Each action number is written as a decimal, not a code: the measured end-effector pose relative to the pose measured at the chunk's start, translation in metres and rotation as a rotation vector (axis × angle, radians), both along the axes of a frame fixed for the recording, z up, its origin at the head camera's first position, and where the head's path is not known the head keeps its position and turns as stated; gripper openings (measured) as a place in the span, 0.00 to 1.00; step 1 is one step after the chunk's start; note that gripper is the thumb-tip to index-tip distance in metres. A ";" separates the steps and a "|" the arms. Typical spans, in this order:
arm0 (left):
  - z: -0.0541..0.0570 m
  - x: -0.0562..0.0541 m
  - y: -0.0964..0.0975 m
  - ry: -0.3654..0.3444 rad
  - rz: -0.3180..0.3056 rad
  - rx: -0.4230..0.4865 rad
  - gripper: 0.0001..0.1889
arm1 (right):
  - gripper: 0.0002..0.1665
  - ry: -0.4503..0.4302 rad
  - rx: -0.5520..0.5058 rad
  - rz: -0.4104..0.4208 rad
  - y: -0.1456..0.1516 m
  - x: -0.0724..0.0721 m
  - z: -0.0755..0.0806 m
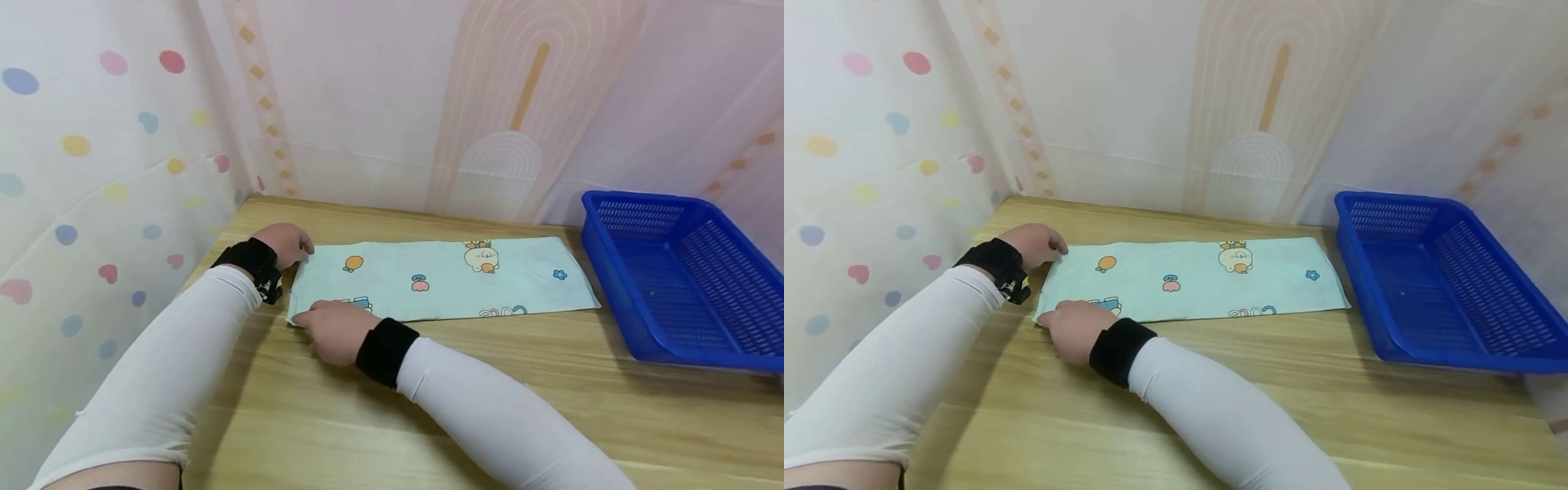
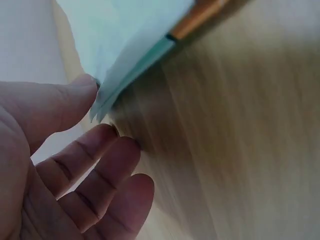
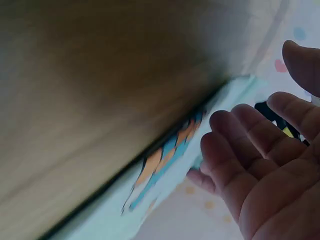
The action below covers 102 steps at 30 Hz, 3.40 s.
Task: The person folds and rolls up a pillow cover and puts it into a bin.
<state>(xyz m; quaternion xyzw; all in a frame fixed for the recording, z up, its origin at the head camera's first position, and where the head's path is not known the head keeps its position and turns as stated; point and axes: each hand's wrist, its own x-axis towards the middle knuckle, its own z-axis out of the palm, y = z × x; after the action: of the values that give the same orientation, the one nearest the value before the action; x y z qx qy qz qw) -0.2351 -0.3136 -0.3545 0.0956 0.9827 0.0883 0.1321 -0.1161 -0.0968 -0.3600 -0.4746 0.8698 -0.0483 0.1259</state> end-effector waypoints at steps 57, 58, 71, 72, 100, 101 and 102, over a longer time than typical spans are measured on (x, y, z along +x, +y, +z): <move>-0.013 -0.029 -0.011 -0.072 0.123 0.206 0.13 | 0.13 0.031 -0.063 -0.082 -0.029 -0.014 -0.008; -0.013 -0.030 -0.010 -0.076 0.124 0.213 0.13 | 0.14 0.020 -0.071 -0.090 -0.028 -0.014 -0.009; -0.010 -0.029 -0.001 -0.058 0.084 0.185 0.12 | 0.12 -0.027 -0.071 -0.113 -0.018 -0.016 -0.014; -0.009 -0.028 0.001 -0.055 0.083 0.175 0.13 | 0.13 -0.032 -0.071 -0.110 -0.017 -0.016 -0.014; -0.017 -0.036 0.007 -0.027 0.045 0.063 0.09 | 0.17 -0.177 -0.030 -0.123 -0.014 -0.021 -0.008; -0.016 -0.037 0.008 -0.028 0.050 0.058 0.09 | 0.17 -0.154 -0.014 -0.116 -0.015 -0.021 -0.007; -0.015 -0.037 0.009 -0.031 0.056 0.050 0.09 | 0.18 -0.115 0.006 -0.104 -0.017 -0.020 -0.007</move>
<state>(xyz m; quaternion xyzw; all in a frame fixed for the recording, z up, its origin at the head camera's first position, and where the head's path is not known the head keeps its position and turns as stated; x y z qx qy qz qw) -0.2721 -0.3050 -0.3692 0.0700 0.9803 0.1178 0.1422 -0.1360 -0.1137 -0.3668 -0.4249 0.8847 -0.0793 0.1747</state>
